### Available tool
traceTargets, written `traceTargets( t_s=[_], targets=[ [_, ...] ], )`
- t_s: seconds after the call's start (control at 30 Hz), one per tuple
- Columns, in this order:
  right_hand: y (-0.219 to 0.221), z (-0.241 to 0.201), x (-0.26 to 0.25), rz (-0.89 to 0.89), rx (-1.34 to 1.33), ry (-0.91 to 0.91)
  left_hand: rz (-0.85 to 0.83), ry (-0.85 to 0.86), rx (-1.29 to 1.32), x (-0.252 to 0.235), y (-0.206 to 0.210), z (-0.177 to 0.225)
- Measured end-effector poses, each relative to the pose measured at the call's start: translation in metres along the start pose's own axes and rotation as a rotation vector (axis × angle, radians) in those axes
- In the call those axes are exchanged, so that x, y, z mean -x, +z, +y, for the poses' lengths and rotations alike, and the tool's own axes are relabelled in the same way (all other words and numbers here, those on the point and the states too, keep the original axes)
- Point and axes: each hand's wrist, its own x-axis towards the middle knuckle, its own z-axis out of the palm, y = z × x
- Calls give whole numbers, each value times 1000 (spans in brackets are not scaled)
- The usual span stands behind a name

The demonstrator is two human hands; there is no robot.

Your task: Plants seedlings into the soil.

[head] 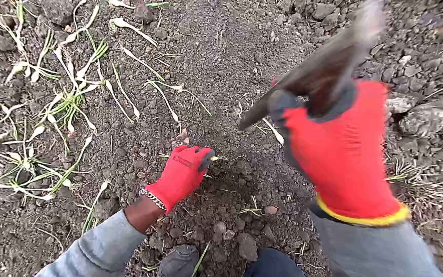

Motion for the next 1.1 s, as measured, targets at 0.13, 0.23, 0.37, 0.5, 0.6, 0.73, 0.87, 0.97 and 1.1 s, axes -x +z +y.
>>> traceTargets(
  t_s=[0.13, 0.23, 0.37, 0.5, 0.6, 0.73, 0.87, 0.97, 1.1],
  targets=[
    [81, 82, 29, -200, 30, 242, 150, 58, -179, -60, -26, 38],
    [21, 82, 81, 17, -114, 178, -264, 159, -212, -77, 29, 70],
    [-4, 106, 110, -41, 93, 228, -120, 273, -98, -72, 37, 56],
    [-4, 122, 68, -244, 133, 372, -87, 133, -289, -145, -1, 45],
    [-71, 66, 54, -10, -102, 240, -273, 145, -423, -176, 6, 54],
    [-127, 46, 23, 39, -375, -331, -333, 90, -351, -169, -10, 52],
    [-15, 54, -42, -38, -109, 238, -65, -49, 136, -149, -66, 45],
    [54, 104, -21, -142, -94, 313, -16, -172, 359, -140, -64, 68],
    [-3, 100, 53, 3, -165, 311, -463, -204, 164, -120, 25, 87]
  ],
)
